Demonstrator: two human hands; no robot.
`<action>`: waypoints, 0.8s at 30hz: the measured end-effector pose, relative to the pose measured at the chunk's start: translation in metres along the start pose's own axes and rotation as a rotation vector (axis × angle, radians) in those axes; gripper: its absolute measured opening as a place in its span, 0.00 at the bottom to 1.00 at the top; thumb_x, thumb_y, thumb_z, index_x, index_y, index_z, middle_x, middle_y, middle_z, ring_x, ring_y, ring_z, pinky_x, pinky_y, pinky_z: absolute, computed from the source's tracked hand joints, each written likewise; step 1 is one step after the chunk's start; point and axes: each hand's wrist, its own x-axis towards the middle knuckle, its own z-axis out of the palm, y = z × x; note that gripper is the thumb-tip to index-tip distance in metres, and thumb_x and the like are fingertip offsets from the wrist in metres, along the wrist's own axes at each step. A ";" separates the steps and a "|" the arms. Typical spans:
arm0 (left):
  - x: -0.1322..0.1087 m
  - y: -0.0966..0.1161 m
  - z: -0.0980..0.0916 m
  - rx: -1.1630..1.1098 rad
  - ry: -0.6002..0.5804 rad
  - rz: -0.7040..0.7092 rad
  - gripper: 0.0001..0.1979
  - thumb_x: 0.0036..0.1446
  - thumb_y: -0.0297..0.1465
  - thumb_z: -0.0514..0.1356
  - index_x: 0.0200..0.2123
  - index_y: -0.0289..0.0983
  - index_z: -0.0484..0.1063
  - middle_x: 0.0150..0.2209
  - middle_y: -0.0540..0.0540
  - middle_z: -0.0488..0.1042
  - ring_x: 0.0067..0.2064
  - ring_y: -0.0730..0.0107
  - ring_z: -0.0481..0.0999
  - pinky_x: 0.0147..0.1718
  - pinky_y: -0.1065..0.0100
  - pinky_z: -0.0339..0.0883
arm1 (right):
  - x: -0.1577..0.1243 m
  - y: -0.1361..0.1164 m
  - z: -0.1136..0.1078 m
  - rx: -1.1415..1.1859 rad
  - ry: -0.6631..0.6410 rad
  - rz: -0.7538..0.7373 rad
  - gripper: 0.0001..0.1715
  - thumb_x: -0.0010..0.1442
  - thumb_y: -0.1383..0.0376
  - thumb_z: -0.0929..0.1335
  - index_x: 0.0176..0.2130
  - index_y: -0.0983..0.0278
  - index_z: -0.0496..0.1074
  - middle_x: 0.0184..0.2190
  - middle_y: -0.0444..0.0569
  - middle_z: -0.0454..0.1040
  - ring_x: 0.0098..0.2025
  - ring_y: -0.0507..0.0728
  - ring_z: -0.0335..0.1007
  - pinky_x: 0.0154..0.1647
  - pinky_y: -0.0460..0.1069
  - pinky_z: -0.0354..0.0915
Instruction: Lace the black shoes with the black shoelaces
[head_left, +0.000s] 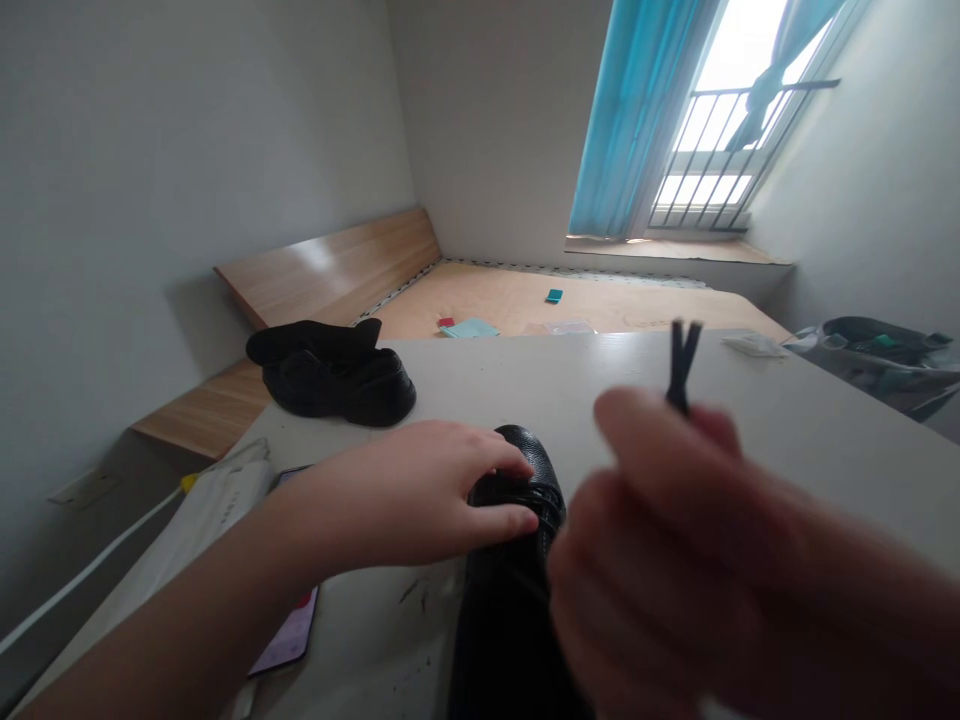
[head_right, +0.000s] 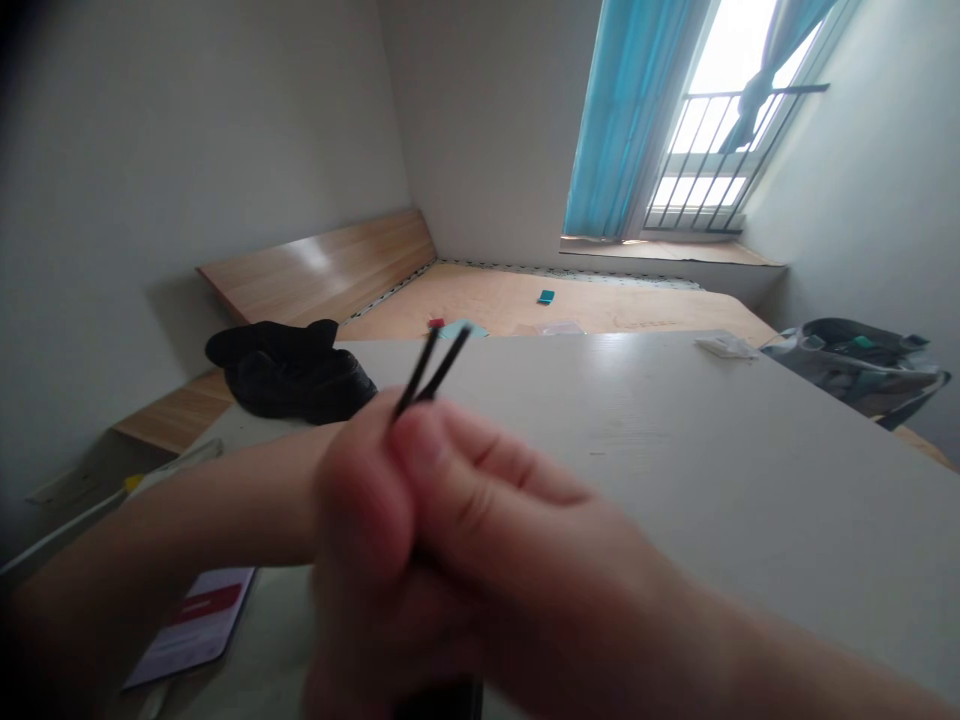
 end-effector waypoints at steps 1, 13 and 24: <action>0.001 0.002 -0.001 0.032 -0.051 -0.006 0.10 0.57 0.39 0.61 0.37 0.43 0.79 0.37 0.51 0.81 0.39 0.60 0.77 0.38 0.66 0.65 | 0.005 -0.005 -0.007 -0.032 0.066 -0.075 0.24 0.64 0.56 0.69 0.22 0.61 0.59 0.17 0.37 0.48 0.18 0.47 0.45 0.25 0.42 0.62; 0.001 0.028 0.008 0.104 0.044 -0.007 0.10 0.65 0.40 0.53 0.39 0.45 0.72 0.33 0.55 0.78 0.34 0.69 0.75 0.29 0.70 0.60 | 0.026 -0.010 -0.070 -0.835 0.718 -0.465 0.17 0.67 0.56 0.66 0.29 0.62 0.68 0.26 0.42 0.59 0.25 0.48 0.54 0.23 0.43 0.54; 0.008 0.020 0.012 0.026 0.060 -0.006 0.18 0.68 0.41 0.49 0.27 0.40 0.64 0.26 0.54 0.68 0.29 0.71 0.67 0.26 0.67 0.54 | 0.028 -0.018 -0.074 -0.701 0.650 -0.317 0.14 0.66 0.58 0.68 0.32 0.63 0.69 0.20 0.42 0.70 0.22 0.48 0.67 0.24 0.43 0.61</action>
